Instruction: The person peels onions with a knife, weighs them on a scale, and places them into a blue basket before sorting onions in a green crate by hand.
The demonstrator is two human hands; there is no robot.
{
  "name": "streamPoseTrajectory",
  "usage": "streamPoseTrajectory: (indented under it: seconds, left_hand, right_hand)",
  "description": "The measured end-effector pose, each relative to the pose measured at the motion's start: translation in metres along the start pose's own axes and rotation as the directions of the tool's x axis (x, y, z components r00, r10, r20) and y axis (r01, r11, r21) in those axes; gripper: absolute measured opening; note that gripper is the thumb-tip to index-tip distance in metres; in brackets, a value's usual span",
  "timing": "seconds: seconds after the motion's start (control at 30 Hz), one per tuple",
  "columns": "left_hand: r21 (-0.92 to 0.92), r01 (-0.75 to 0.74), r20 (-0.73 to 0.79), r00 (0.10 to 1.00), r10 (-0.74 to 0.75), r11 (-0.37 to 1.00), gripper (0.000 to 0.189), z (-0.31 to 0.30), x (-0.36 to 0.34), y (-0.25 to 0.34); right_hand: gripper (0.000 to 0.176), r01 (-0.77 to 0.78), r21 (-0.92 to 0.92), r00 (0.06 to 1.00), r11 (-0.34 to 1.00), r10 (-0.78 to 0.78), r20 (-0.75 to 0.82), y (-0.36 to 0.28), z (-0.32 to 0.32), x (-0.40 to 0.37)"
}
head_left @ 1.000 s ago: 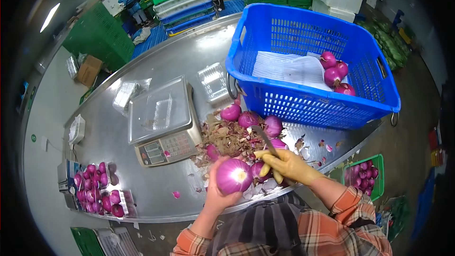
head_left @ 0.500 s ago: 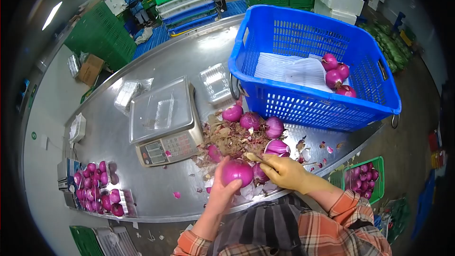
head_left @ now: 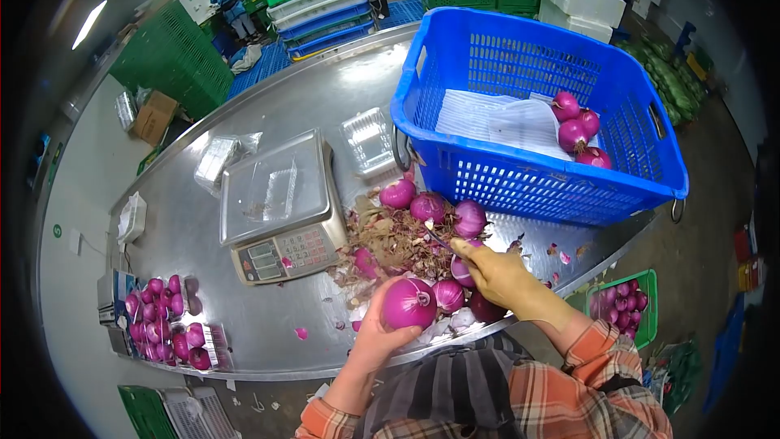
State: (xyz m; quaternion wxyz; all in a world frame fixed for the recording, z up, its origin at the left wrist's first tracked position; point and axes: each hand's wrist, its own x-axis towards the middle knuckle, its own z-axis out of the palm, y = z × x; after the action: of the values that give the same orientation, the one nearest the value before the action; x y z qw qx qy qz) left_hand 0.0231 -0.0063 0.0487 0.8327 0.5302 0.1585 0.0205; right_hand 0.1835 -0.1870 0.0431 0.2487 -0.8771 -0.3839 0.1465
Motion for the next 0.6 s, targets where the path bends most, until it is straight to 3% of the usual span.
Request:
streamPoseTrajectory:
  seconds: [0.07,0.13,0.2,0.3,0.4,0.43,0.6]
  left_hand:
    - [-0.088,0.041,0.011,0.999,-0.041,0.995,0.084,0.007,0.000,0.007]
    - [-0.083,0.040,0.029,0.999,-0.038,0.996,0.086,0.010,0.001,0.007]
    - [0.014,-0.006,0.049,0.999,0.005,1.000,0.089,0.005,0.003,0.001]
    - [0.055,-0.009,0.024,1.000,0.007,0.998,0.092,-0.003,0.003,-0.010]
    - [0.243,-0.139,0.008,0.990,0.141,0.960,0.091,-0.001,0.001,-0.001]
    - [0.179,-0.139,0.025,0.990,0.136,0.974,0.086,-0.002,0.001,0.002]
    - [0.338,-0.127,0.081,0.991,0.105,0.933,0.075,-0.011,-0.002,0.003]
  right_hand:
    - [0.042,0.251,0.311,0.958,0.917,-0.188,-0.217,-0.005,0.009,-0.007]
    - [0.043,0.114,0.561,0.993,0.820,-0.116,-0.032,-0.023,-0.003,-0.018]
    - [0.053,-0.001,0.662,0.995,0.750,-0.068,0.079,-0.038,-0.011,-0.018]
    - [0.065,0.021,0.494,0.994,0.869,-0.070,0.079,-0.046,-0.009,-0.017]
    - [0.070,0.026,0.423,0.978,0.906,-0.111,0.177,-0.048,-0.023,-0.014]
    - [0.070,0.032,0.408,0.971,0.912,-0.125,0.204,-0.048,-0.026,-0.013]
    - [0.071,0.010,0.417,0.896,0.909,-0.193,0.400,-0.054,-0.044,-0.005]
